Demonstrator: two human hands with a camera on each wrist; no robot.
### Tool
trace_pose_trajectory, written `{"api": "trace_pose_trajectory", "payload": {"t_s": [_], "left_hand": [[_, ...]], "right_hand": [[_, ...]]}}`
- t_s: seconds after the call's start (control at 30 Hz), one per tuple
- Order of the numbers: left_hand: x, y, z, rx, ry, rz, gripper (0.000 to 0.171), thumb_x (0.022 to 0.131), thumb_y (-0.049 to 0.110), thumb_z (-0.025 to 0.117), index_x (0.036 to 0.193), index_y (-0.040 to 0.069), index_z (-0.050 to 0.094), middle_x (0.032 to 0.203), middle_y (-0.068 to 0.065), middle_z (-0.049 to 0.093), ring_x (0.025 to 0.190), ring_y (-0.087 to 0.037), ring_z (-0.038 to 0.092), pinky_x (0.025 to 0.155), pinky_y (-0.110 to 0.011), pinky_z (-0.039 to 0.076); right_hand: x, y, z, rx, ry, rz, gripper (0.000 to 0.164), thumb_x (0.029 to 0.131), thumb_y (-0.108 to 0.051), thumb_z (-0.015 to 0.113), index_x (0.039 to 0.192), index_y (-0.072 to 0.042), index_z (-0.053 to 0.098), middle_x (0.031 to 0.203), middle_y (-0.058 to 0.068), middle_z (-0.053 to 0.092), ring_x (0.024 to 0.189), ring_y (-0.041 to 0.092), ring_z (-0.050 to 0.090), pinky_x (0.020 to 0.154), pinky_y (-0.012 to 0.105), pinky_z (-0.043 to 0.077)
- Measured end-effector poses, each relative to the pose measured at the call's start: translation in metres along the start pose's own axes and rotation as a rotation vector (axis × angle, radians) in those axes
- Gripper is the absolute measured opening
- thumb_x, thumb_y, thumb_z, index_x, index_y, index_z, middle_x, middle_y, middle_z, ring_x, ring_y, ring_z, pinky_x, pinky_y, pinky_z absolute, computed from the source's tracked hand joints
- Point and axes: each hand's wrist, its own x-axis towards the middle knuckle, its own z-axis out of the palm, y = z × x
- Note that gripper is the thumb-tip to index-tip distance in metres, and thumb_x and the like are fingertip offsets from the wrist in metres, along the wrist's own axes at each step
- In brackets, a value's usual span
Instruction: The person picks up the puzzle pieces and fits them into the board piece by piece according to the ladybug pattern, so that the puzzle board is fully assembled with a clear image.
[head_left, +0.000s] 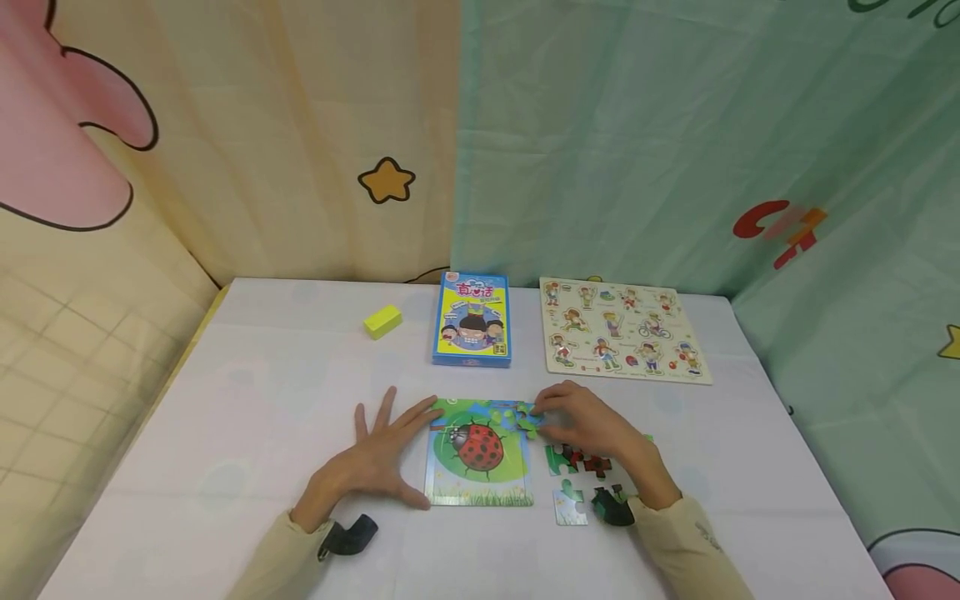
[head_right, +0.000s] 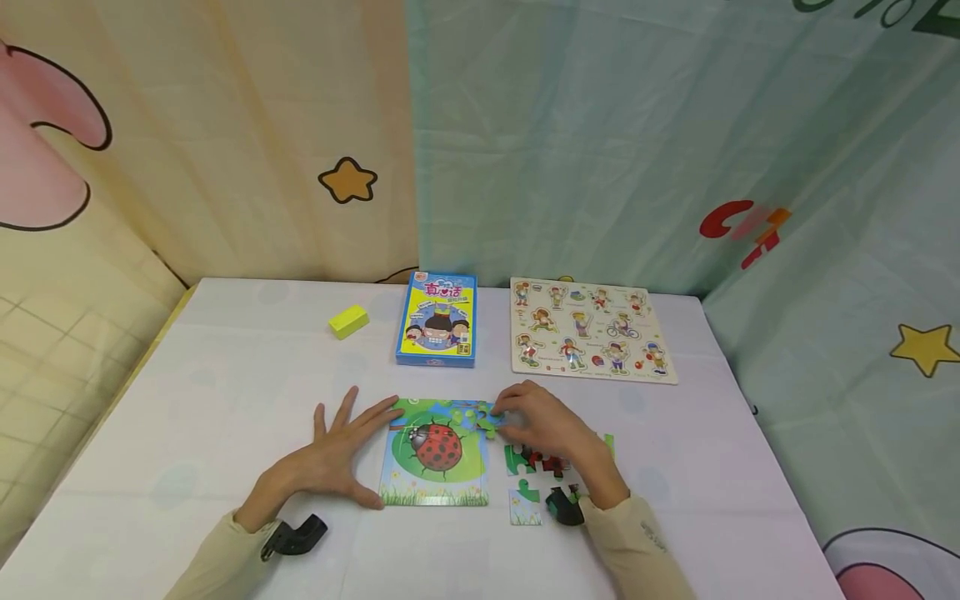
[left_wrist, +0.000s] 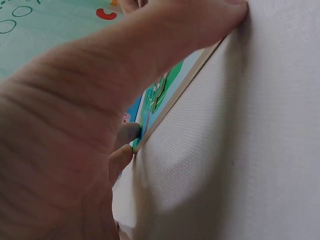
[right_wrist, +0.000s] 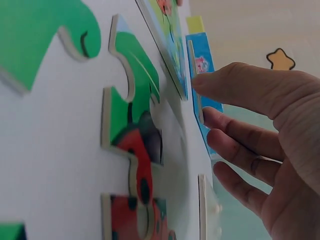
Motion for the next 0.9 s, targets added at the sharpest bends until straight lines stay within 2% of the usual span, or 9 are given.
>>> {"api": "trace_pose_trajectory", "payload": {"t_s": [0.33,0.5,0.67,0.9], "left_hand": [[0.002,-0.004,0.003,-0.014,0.03,0.016,0.122,0.056,0.057,0.092,0.156,0.02,0.034,0.168,-0.004,0.02,0.148,-0.059,-0.009,0.099,-0.087,-0.012],[0.001,-0.004,0.004,-0.033,0.028,0.014,0.121,0.057,0.056,0.092,0.157,0.02,0.033,0.168,-0.004,0.019,0.148,-0.058,-0.01,0.1,-0.086,-0.014],[0.002,-0.002,0.005,-0.027,0.039,-0.005,0.122,0.058,0.054,0.092,0.157,0.019,0.032,0.169,-0.005,0.018,0.148,-0.058,-0.01,0.101,-0.085,-0.014],[0.004,-0.001,0.005,-0.01,0.036,-0.027,0.122,0.059,0.054,0.092,0.158,0.02,0.03,0.169,-0.004,0.017,0.148,-0.057,-0.01,0.102,-0.084,-0.015]], "right_hand": [[0.018,-0.009,0.01,-0.088,0.001,-0.063,0.022,0.091,-0.02,0.073,0.111,-0.012,0.076,0.121,0.002,0.067,0.117,0.023,0.059,0.101,0.043,0.05],[0.025,-0.016,0.01,-0.118,-0.01,-0.078,0.021,0.092,-0.019,0.072,0.111,-0.01,0.076,0.121,0.004,0.068,0.117,0.025,0.06,0.102,0.045,0.049],[0.029,-0.017,0.01,-0.133,-0.042,-0.067,0.023,0.093,-0.017,0.071,0.114,-0.009,0.075,0.124,0.007,0.067,0.12,0.026,0.058,0.103,0.045,0.048],[0.034,-0.014,0.014,-0.157,-0.053,-0.027,0.024,0.093,-0.02,0.072,0.115,-0.012,0.076,0.125,0.003,0.066,0.121,0.021,0.058,0.104,0.04,0.05]]}}
